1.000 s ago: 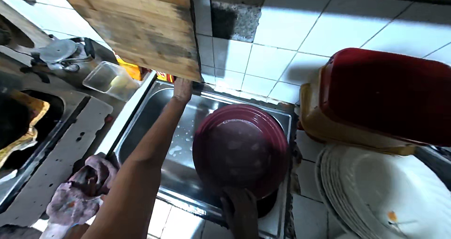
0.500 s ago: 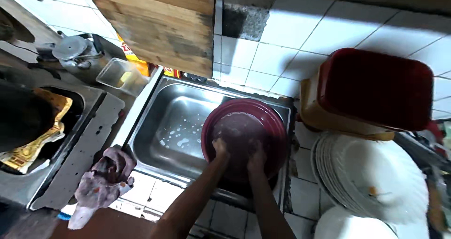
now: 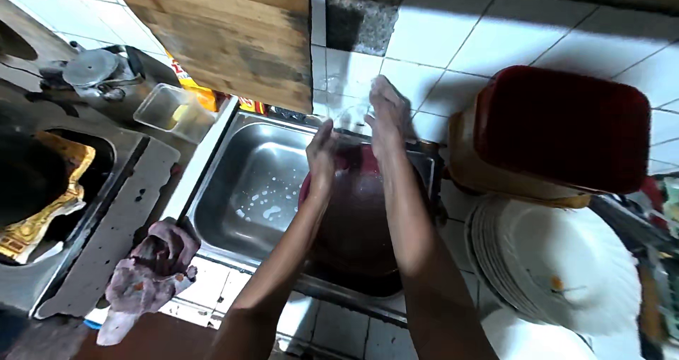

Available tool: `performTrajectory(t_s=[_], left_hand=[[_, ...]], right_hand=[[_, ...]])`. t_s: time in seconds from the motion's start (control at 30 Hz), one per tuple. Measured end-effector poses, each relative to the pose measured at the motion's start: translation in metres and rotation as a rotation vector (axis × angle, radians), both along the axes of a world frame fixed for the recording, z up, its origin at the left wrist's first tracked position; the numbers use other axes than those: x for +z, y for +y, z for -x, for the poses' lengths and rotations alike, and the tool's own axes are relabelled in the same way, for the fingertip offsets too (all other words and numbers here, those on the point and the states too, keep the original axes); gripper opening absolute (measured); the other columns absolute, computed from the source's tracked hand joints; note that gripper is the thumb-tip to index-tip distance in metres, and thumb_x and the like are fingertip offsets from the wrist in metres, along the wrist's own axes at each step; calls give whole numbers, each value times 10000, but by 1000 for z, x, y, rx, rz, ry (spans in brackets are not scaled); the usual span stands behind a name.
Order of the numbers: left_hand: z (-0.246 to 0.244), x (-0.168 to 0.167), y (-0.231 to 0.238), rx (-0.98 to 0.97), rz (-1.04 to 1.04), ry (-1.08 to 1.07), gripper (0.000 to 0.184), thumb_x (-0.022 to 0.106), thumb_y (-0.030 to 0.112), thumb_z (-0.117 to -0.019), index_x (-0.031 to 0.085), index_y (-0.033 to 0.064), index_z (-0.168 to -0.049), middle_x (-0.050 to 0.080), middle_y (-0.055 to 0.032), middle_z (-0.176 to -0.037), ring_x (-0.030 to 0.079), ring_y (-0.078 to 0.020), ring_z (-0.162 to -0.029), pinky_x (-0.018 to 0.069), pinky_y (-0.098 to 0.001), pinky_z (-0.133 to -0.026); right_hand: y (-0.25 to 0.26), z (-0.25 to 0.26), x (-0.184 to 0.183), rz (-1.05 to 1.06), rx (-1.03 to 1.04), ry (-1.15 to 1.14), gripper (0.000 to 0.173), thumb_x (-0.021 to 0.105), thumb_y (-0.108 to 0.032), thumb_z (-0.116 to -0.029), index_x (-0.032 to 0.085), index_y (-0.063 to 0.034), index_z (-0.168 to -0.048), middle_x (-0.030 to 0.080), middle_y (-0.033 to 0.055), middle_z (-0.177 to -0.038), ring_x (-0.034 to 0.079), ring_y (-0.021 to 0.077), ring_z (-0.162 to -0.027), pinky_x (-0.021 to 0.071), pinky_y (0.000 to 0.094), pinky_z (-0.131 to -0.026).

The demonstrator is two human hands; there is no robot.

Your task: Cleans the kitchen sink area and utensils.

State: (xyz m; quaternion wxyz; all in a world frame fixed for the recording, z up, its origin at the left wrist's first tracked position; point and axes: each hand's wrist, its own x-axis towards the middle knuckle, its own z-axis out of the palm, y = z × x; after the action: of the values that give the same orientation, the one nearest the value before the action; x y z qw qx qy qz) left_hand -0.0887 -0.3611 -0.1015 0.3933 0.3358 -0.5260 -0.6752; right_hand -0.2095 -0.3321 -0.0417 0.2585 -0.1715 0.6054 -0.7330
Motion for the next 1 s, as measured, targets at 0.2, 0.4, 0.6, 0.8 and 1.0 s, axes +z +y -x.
performTrajectory(t_s=[0.2, 0.4, 0.6, 0.8, 1.0], left_hand=[[-100, -99, 14, 55, 294, -376, 321, 633, 90, -979, 646, 2, -1287, 601, -147, -1411, 570, -222, -1319, 497, -436, -1084], [-131, -122, 5, 100, -162, -396, 293, 480, 125, -1082, 653, -52, -1239, 683, -180, -1175, 657, -214, -1049, 539, -407, -912], [-117, -120, -36, 174, -587, -175, 394, 326, 219, -1128, 601, -30, -1262, 694, -123, -1092, 676, -174, -878, 560, -340, -801], [-112, -102, -76, 172, -418, -358, 245, 462, 107, -1059, 551, -54, -1221, 608, -142, -1046, 599, -189, -862, 539, -362, -776], [-118, -89, -35, -235, -41, -638, 451, 515, 388, -1073, 667, 8, -1262, 701, -188, -1172, 662, -296, -1076, 516, -520, -937]], right_hand=[[102, -39, -118, -368, 2, -102, 340, 565, -245, -1064, 649, -28, -1312, 708, 126, -1218, 695, 207, -1043, 577, 388, -879], [111, -46, -196, -241, -383, -486, 344, 359, -160, -1121, 525, 21, -1361, 620, 147, -1240, 614, 194, -1055, 531, 352, -896], [25, -112, -142, -23, 211, -692, 258, 323, -197, -1128, 522, -44, -1187, 643, 54, -930, 664, 135, -820, 581, 284, -769], [-9, -143, -71, -405, 504, 584, 289, 532, -141, -1058, 719, -2, -1229, 723, 204, -1180, 693, 322, -1107, 519, 506, -1009], [121, -76, -112, -872, 115, 911, 343, 595, -121, -1004, 665, -62, -1334, 576, 209, -1446, 544, 437, -1331, 457, 632, -1064]])
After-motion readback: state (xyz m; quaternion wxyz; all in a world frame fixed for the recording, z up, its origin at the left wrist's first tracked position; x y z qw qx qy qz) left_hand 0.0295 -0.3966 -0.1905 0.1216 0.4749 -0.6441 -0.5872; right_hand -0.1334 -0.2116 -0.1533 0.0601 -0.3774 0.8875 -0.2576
